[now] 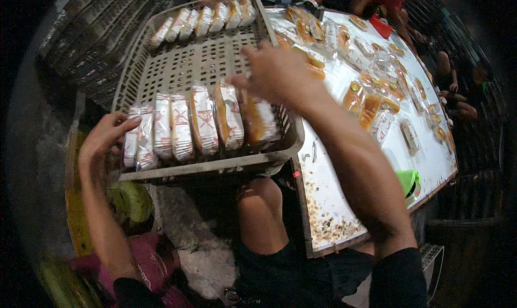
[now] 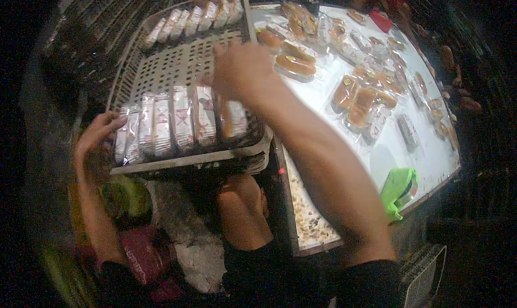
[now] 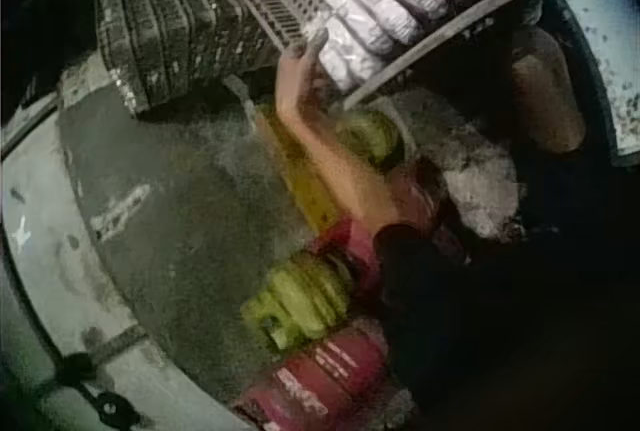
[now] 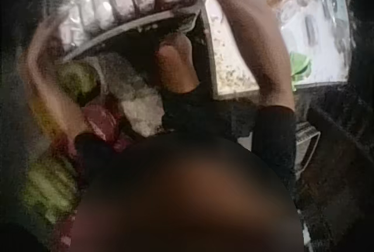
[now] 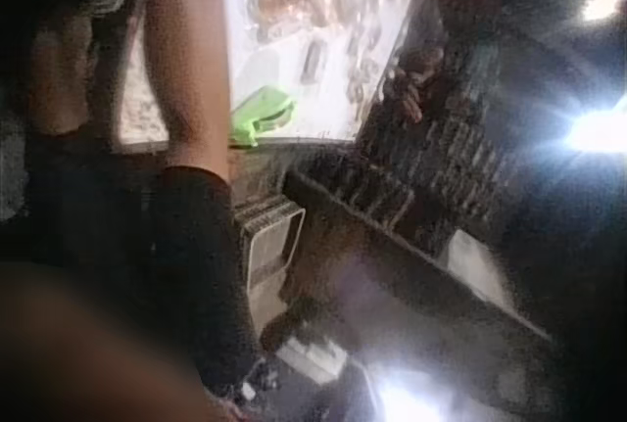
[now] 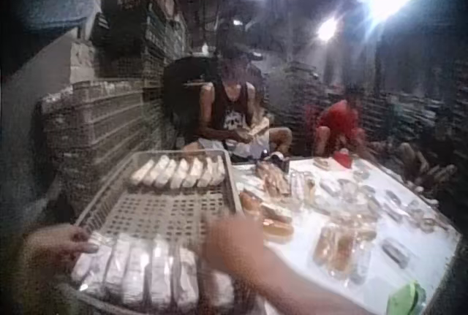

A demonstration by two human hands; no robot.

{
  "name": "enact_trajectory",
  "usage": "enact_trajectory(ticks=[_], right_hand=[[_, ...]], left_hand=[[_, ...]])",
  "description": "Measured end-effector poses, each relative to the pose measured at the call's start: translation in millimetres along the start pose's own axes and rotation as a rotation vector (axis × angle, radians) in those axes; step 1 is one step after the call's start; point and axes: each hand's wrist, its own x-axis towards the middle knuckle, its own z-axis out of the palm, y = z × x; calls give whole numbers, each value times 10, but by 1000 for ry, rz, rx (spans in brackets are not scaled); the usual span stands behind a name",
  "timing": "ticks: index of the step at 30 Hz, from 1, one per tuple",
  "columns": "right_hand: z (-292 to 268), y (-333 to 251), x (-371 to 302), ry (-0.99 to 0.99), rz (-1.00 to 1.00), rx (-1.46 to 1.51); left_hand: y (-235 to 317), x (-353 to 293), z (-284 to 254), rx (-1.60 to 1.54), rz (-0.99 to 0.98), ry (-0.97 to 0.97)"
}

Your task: The person sits on the floor and packages individual bread rolls into clear plastic bags using a handheld tape dispenser. They place the sealed packages on a white table and periodically move a stack of plastic crates to the side.

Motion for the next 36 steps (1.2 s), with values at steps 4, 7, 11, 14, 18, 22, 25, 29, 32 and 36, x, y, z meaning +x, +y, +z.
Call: enact_trajectory(ticks=[4, 7, 11, 14, 18, 22, 25, 29, 32, 36], right_hand=[[-154, 1235, -125, 326, 266, -105], [88, 2290, -412, 215, 687, -263], [739, 3204, -1082, 29, 965, -267], [1285, 3025, -1744, 177, 938, -342], [1725, 1999, -2794, 352, 764, -16], [1714, 1809, -3191, 566, 812, -9], [1616, 2432, -2802, 713, 917, -3], [1394, 3090, -2229, 551, 1128, 305], [1085, 2984, -2368, 606, 1180, 710], [730, 2295, -3270, 873, 980, 1329]], left_hand=[[607, 79, 34, 442, 262, 299], [960, -51, 333, 59, 649, 261], [1185, -174, 543, -166, 675, 134], [1303, -208, 524, -233, 681, 120], [1523, -514, 644, -316, 798, 51], [1992, -1074, 1082, -319, 989, -201], [2399, -1604, 1672, -329, 1075, -338], [2558, -2465, 2409, -266, 1031, -589], [2511, -2642, 2766, -208, 1013, -677], [2581, -2237, 3213, -29, 1281, -238]])
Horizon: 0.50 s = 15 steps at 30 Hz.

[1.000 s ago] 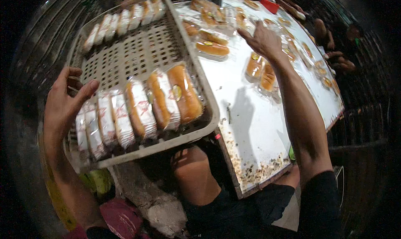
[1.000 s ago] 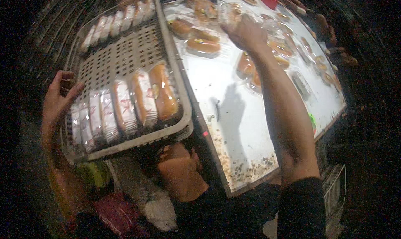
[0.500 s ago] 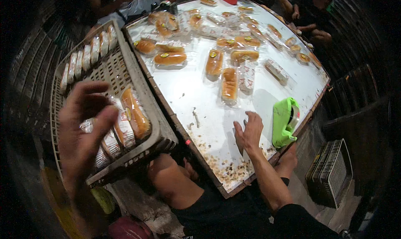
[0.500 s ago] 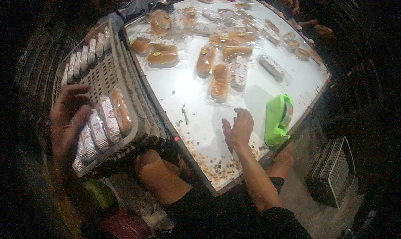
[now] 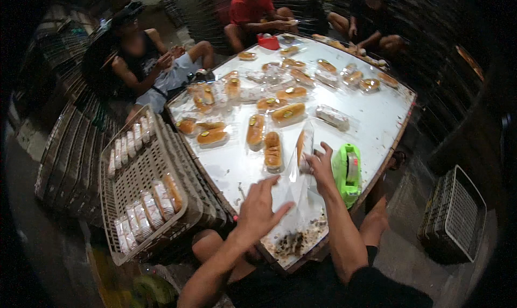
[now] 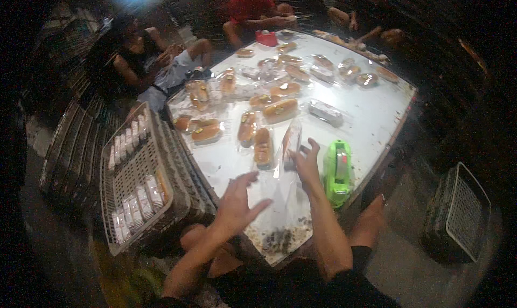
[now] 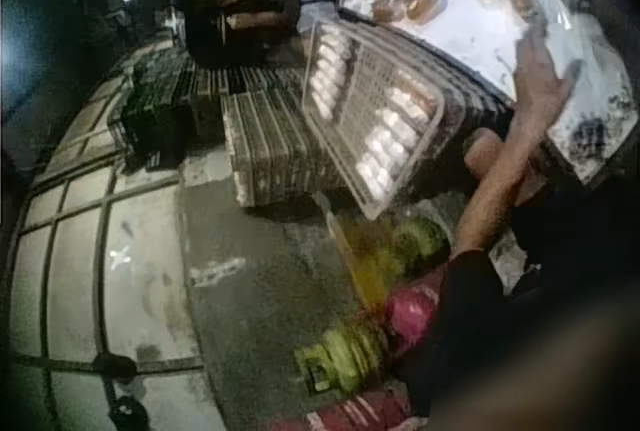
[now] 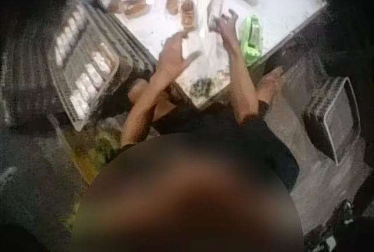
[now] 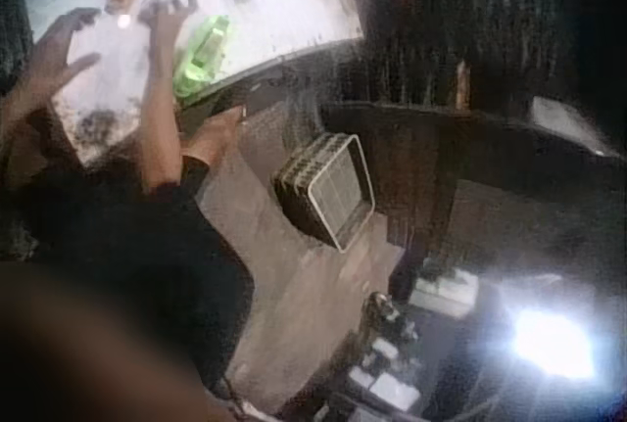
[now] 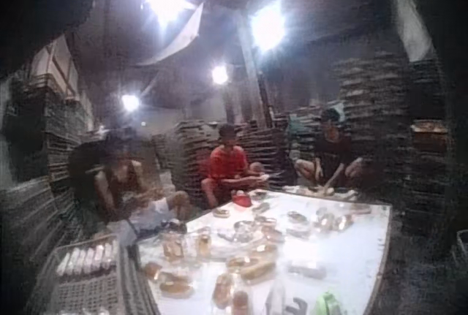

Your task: The person sits on the floor and packages individual bread rolls into clear plastic bags using a handheld tape dispenser. They place the sealed packages on a white table and periodically move a stack of plastic crates to the side.

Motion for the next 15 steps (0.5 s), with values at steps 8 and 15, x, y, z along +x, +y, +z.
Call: enact_trajectory(ticks=[8, 15], right_hand=[[-521, -334, -920, -465, -10, 280], [-416, -639, -1123, -465, 123, -54]], left_hand=[[-180, 461, 490, 19, 351, 120], [-53, 427, 170, 131, 483, -37]])
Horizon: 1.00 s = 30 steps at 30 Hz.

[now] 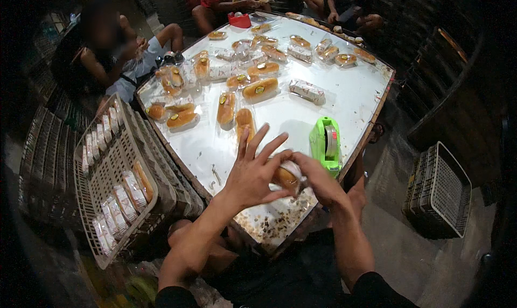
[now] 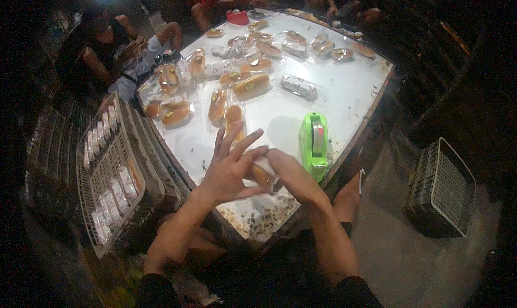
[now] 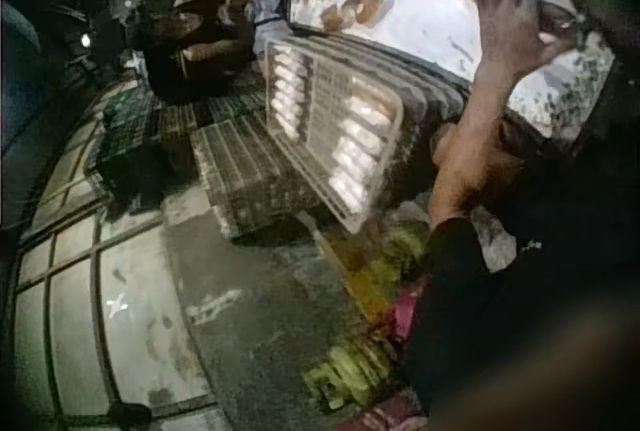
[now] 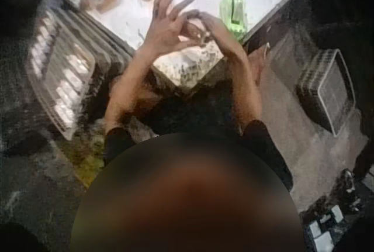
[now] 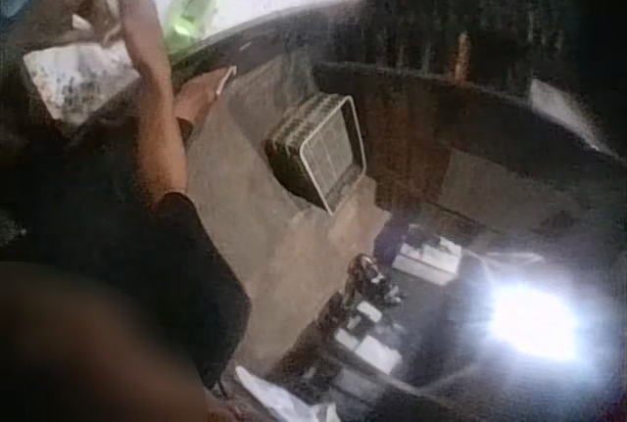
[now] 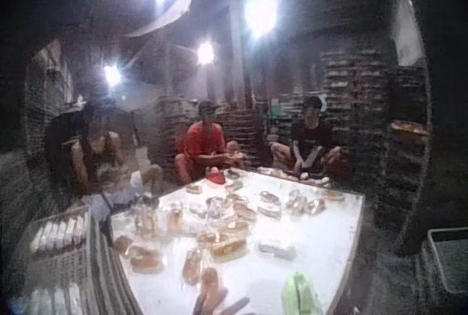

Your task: The person sits on the floor and packages individual bread rolls into clear plastic bags using a handheld tape dispenser. They place the sealed packages on a white table and periodically move a stack of plastic crates to the side.

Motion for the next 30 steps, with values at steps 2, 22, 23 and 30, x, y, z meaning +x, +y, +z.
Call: enact_trajectory(ticks=[2, 22, 23, 30], right_hand=[[144, 46, 2, 25, -174, 180], [963, 156, 785, 418, -890, -476], [954, 123, 769, 393, -807, -430], [993, 9, 468, 439, -919, -378]], left_hand=[[-87, -26, 102, -286, -319, -10], [-280, -166, 180, -904, -534, 837], [-275, -178, 112, -928, -554, 775], [-257, -451, -209, -665, -422, 887]])
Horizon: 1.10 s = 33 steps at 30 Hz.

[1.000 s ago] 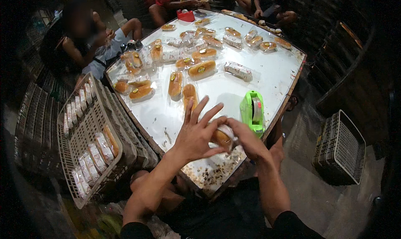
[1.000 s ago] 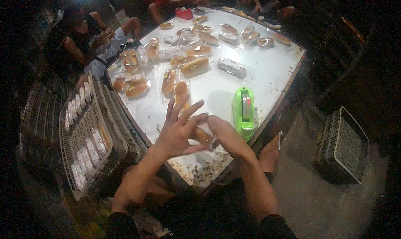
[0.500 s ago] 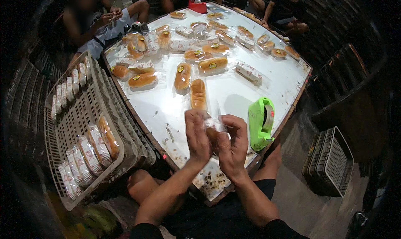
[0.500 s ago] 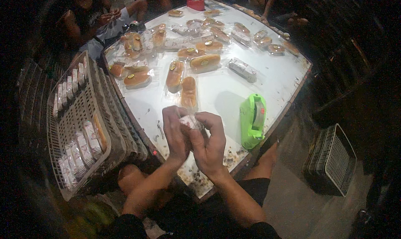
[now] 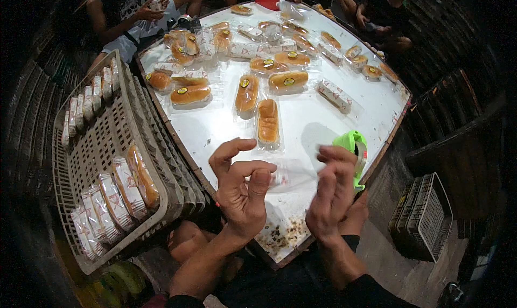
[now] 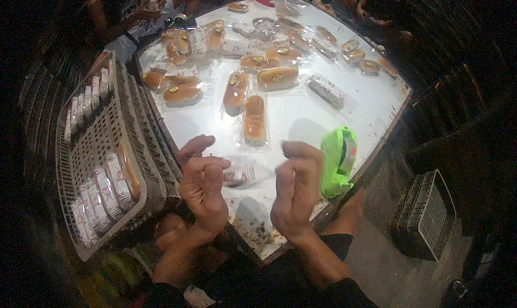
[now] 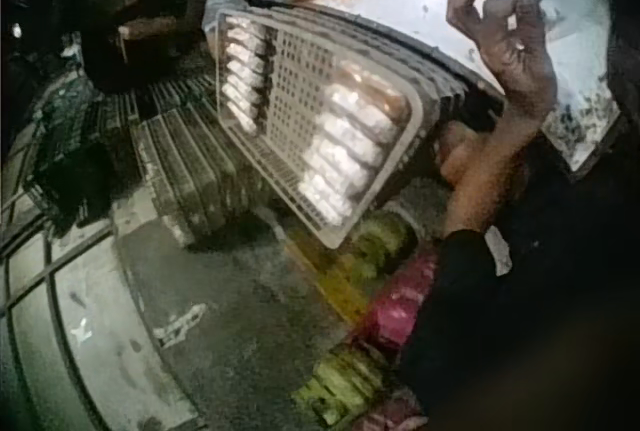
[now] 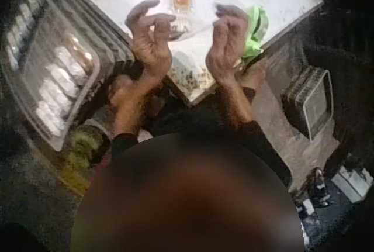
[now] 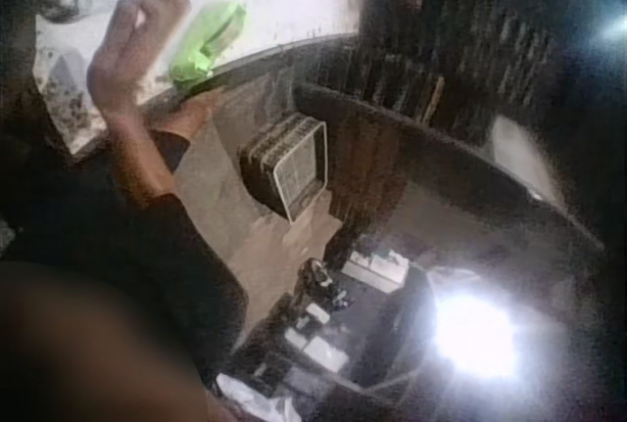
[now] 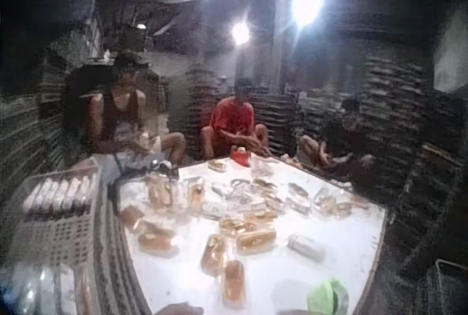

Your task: The person sits on the floor and packages individual bread rolls into clear plastic bags using a handheld tape dispenser. They place the sealed packages on a white table and periodically move a stack of plastic crates to the side.

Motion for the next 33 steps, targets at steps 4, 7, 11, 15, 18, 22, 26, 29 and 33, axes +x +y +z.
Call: enact_trajectory(ticks=[4, 7, 11, 15, 18, 22, 26, 29, 33], right_hand=[[26, -52, 0, 13, 31, -83], [47, -13, 85, -16, 46, 19], [115, 18, 97, 43, 164, 267], [102, -58, -30, -66, 30, 360], [30, -151, -99, -49, 17, 214], [-110, -291, -136, 46, 242, 454], [-245, -363, -179, 1, -161, 237], [-281, -282, -189, 67, 27, 89], [-210, -121, -196, -12, 82, 95]], left_hand=[[-29, 6, -65, 75, -13, 109], [-35, 69, -68, 26, -2, 180], [-72, 97, 103, -134, -156, 134], [-124, -86, 270, -372, -283, 144], [-100, -237, 337, -289, -191, 172], [79, -333, 351, -231, -170, 144], [248, -309, 281, 34, 328, 111], [262, -306, 252, 158, 380, 95], [128, -318, 293, -41, -41, 146]])
